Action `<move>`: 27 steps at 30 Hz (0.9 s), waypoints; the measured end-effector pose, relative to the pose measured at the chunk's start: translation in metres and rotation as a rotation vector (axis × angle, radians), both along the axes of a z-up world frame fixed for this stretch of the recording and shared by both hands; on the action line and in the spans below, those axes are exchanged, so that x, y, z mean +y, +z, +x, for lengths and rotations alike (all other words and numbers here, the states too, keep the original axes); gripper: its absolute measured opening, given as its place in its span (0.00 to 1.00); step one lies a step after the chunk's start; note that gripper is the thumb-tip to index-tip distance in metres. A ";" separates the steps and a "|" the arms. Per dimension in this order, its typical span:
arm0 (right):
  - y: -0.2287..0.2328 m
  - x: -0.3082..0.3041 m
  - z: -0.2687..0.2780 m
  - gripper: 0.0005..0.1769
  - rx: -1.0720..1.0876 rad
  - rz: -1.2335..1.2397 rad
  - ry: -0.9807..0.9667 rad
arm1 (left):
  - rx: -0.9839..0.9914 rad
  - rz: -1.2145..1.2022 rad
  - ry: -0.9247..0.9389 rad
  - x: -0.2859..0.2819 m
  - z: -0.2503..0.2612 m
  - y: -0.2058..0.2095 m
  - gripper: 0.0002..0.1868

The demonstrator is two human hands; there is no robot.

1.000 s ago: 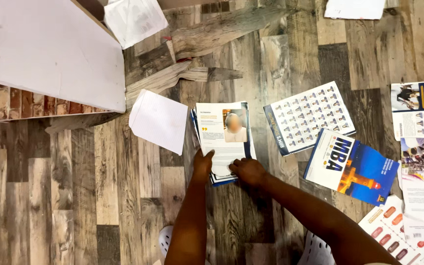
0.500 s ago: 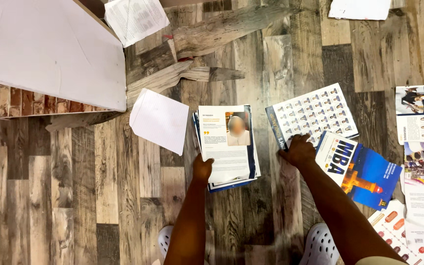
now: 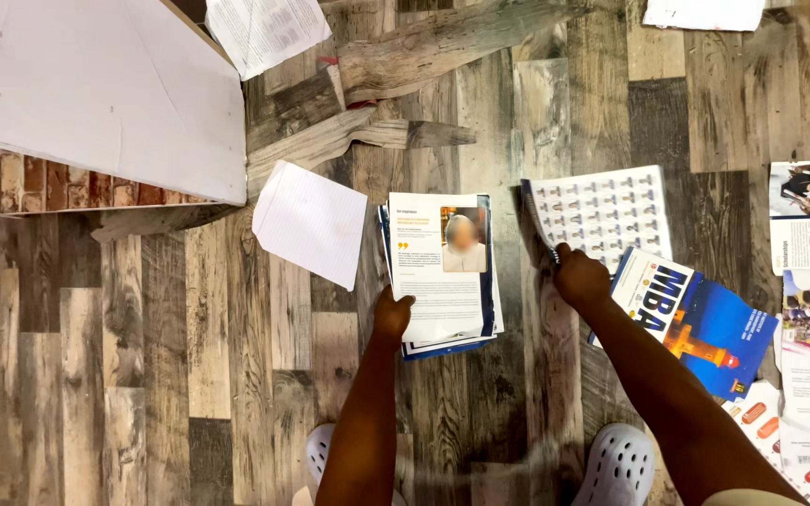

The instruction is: The person picks up brochures and papers from the wooden floor, stacks them into piles, and places the piles on top of a white shelf.

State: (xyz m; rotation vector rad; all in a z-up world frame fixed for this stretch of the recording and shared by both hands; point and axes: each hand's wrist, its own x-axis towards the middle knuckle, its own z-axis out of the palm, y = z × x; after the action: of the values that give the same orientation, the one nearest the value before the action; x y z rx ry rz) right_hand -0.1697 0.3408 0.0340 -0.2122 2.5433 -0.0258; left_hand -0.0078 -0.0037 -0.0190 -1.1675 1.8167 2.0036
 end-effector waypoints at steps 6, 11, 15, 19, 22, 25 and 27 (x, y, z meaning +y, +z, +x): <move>0.030 -0.069 0.039 0.42 0.030 -0.251 0.412 | -0.098 0.055 0.115 0.003 -0.010 0.010 0.28; 0.009 -0.081 0.073 0.43 0.084 -0.316 0.765 | -0.114 0.451 0.316 0.002 -0.011 0.025 0.30; 0.012 -0.064 0.071 0.46 0.061 -0.331 0.899 | -0.098 0.251 0.035 0.004 0.003 -0.008 0.26; 0.038 -0.034 0.046 0.51 -0.213 -0.334 0.809 | -0.031 0.111 -0.034 0.011 0.016 -0.032 0.27; 0.045 0.029 0.017 0.52 -0.161 -0.031 0.936 | -0.080 0.064 -0.051 0.015 0.023 -0.036 0.25; 0.033 0.102 0.005 0.41 -0.143 0.260 1.054 | -0.104 0.038 -0.048 0.022 0.020 -0.029 0.26; 0.008 0.135 0.018 0.29 0.060 0.197 1.072 | -0.121 0.025 -0.055 0.028 0.020 -0.023 0.26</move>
State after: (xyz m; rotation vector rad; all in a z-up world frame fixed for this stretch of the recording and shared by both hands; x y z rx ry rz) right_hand -0.1513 0.4756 0.0417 -1.4475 2.1528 0.6353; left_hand 0.0118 0.0243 -0.0424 -1.1911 1.7414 1.8777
